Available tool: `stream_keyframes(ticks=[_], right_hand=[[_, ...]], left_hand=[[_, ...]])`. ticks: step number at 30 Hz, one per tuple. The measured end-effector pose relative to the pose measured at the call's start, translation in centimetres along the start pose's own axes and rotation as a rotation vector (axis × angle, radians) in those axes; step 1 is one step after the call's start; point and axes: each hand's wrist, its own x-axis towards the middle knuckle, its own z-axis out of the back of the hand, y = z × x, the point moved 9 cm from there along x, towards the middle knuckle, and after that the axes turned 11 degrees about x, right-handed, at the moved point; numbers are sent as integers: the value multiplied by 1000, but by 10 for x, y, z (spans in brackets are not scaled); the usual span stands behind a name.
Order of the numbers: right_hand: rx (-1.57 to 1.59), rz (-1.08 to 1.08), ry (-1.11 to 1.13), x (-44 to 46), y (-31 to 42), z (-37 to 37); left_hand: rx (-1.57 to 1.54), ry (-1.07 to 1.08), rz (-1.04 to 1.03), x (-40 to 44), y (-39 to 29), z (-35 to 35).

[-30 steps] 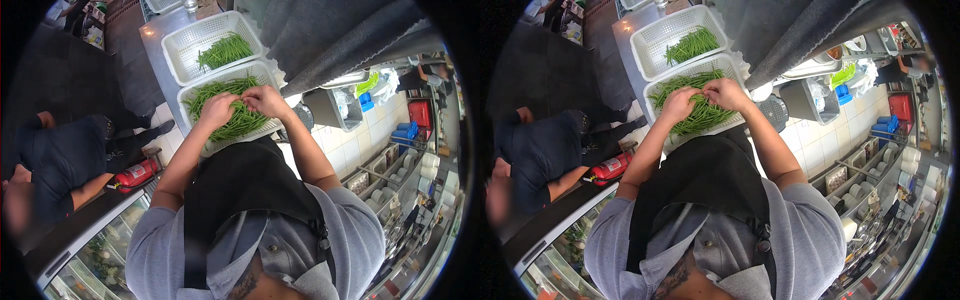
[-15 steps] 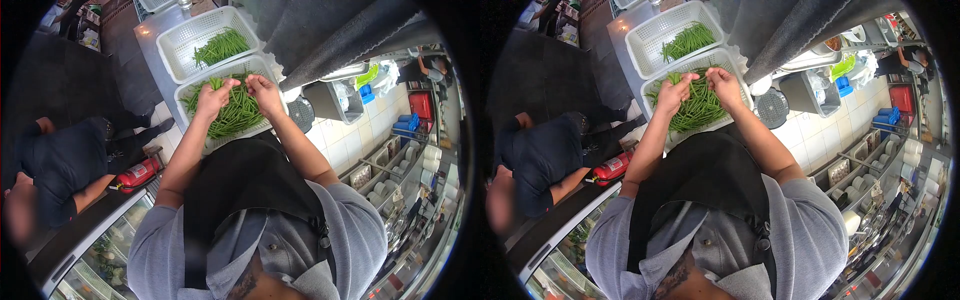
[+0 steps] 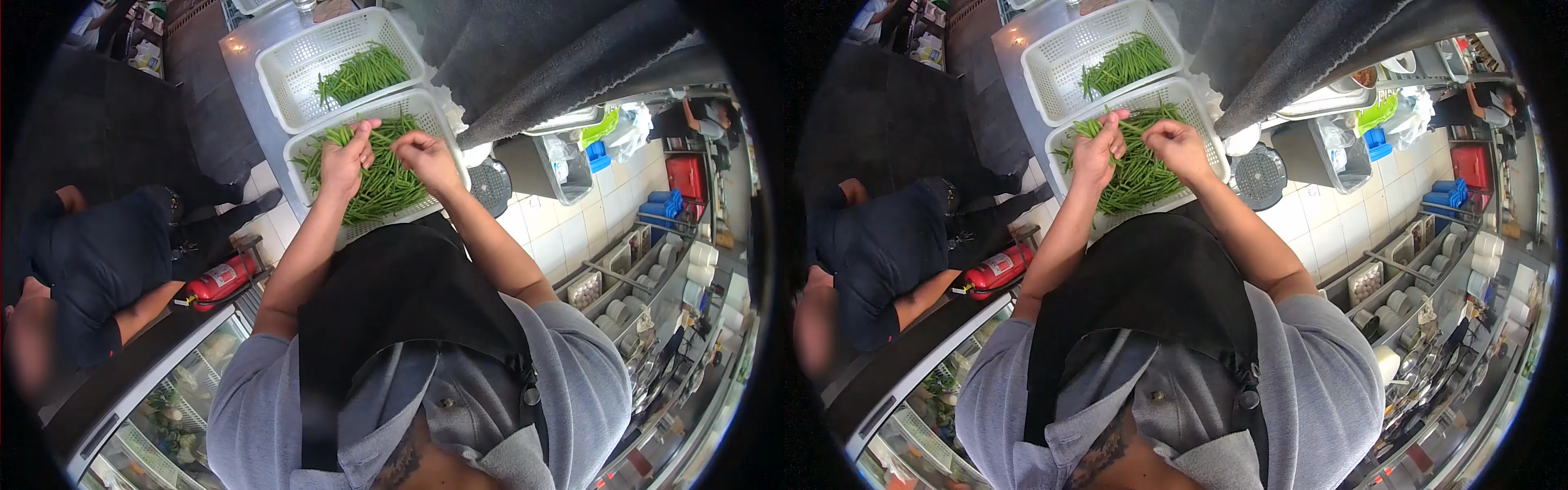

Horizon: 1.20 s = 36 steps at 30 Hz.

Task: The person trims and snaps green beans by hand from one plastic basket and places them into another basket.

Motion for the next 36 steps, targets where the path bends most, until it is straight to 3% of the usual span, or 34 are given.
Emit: stream_keyframes(ticks=[2, 3, 5, 7, 9, 10, 12, 16, 18, 19, 21, 22, 24, 25, 27, 28, 33, 36], right_hand=[[-658, 332, 90, -7, 26, -16], [-659, 332, 89, -8, 26, -18], [-1075, 412, 402, -20, 9, -50], [-1171, 305, 434, -14, 2, -49], [-1379, -74, 230, 13, -17, -13], [-1224, -62, 71, 23, 0, -1], [-1065, 161, -233, 58, -16, 36], [-993, 243, -311, 93, -24, 40], [-920, 432, -348, 92, -8, 27], [-922, 434, -344, 84, 5, 20], [-717, 372, -312, 62, 26, 12], [-717, 370, -302, 54, 33, 10], [-448, 171, -111, 46, 25, 5], [-447, 170, -108, 40, 30, 4], [-44, 9, 105, 31, 26, -10], [-115, -37, 132, 27, 31, -11], [146, -42, -42, 27, 27, 8], [649, -92, -50, 23, 2, -8]], left_hand=[[250, 31, -15, -4, 1, -3], [250, 32, -15, -2, 4, 0], [630, -10, -92, -2, 3, 9], [684, -51, -136, -3, -3, 13], [738, -99, -175, -4, -6, 24], [782, -128, -145, 0, -3, 35], [847, -144, -26, -3, -2, 41], [777, -77, -142, 1, 1, 33], [408, 82, -97, 1, 12, 20], [405, 78, -99, 2, 10, 24], [761, 92, -1, 3, 13, 37], [758, 82, 3, 1, 11, 34], [923, -59, -587, -14, -40, 10], [924, -61, -586, -15, -45, 11], [1134, 101, -372, -8, -27, 2], [1216, 23, -380, -7, -26, 4], [1055, 67, -377, -10, -41, -20], [1031, 37, -459, -8, -39, -26]])
